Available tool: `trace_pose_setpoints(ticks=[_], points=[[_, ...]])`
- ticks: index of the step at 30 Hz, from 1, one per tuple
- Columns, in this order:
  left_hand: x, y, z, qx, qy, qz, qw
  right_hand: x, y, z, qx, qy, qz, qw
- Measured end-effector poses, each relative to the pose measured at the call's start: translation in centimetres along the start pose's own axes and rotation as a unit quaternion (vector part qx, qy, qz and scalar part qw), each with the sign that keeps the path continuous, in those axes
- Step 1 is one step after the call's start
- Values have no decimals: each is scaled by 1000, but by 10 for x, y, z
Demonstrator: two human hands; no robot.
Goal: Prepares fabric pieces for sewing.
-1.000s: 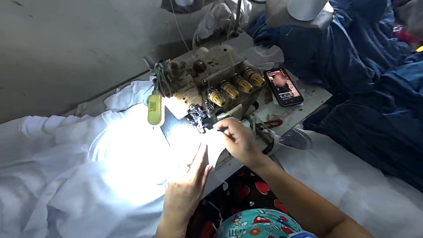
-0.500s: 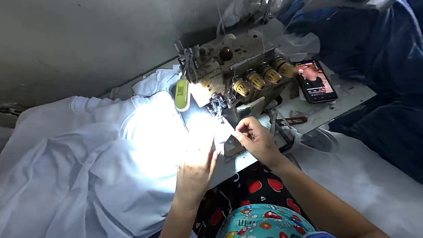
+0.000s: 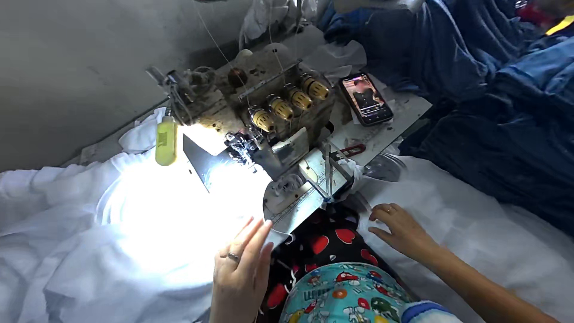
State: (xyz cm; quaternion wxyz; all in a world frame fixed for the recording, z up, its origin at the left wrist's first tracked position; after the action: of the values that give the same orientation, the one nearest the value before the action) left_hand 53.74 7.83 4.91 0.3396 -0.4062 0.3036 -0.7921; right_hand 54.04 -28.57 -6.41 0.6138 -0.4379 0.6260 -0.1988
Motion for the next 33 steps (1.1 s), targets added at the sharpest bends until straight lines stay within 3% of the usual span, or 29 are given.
trace_pose_setpoints(ticks=[2, 5, 10, 15, 21, 23, 26, 29, 33], points=[[8, 7, 2, -44, 29, -61, 997, 19, 14, -15, 16, 44, -42, 998], [18, 22, 6, -123, 72, -97, 985, 16, 26, -18, 16, 39, -67, 997], [40, 62, 13, -216, 90, -201, 951, 9, 24, 1, -59, 70, -17, 996], [64, 128, 16, -446, -38, -269, 853, 8, 7, -9, -93, 183, 46, 978], [85, 186, 18, -605, -85, -229, 757, -13, 6, -15, -144, 280, -48, 948], [86, 197, 20, -628, -95, -211, 743, -19, 1, -5, -175, 302, -57, 936], [83, 211, 18, -617, -121, -204, 750, -9, -4, -2, -185, 273, -33, 944], [88, 226, 14, -583, -160, -255, 754, 9, -9, -16, -118, 202, 22, 972], [101, 243, 11, -577, -198, -321, 725, 16, -11, -31, -55, 168, 102, 979]])
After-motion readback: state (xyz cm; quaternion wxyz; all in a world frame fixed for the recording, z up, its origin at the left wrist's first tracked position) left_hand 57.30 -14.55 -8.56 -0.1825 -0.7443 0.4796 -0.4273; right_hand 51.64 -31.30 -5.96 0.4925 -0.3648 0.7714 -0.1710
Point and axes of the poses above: each hand's wrist, its own z-axis towards the middle knuckle, its own y-axis out of the palm, x = y × z, the point moved 1 cm from there along z, towards the middle knuckle
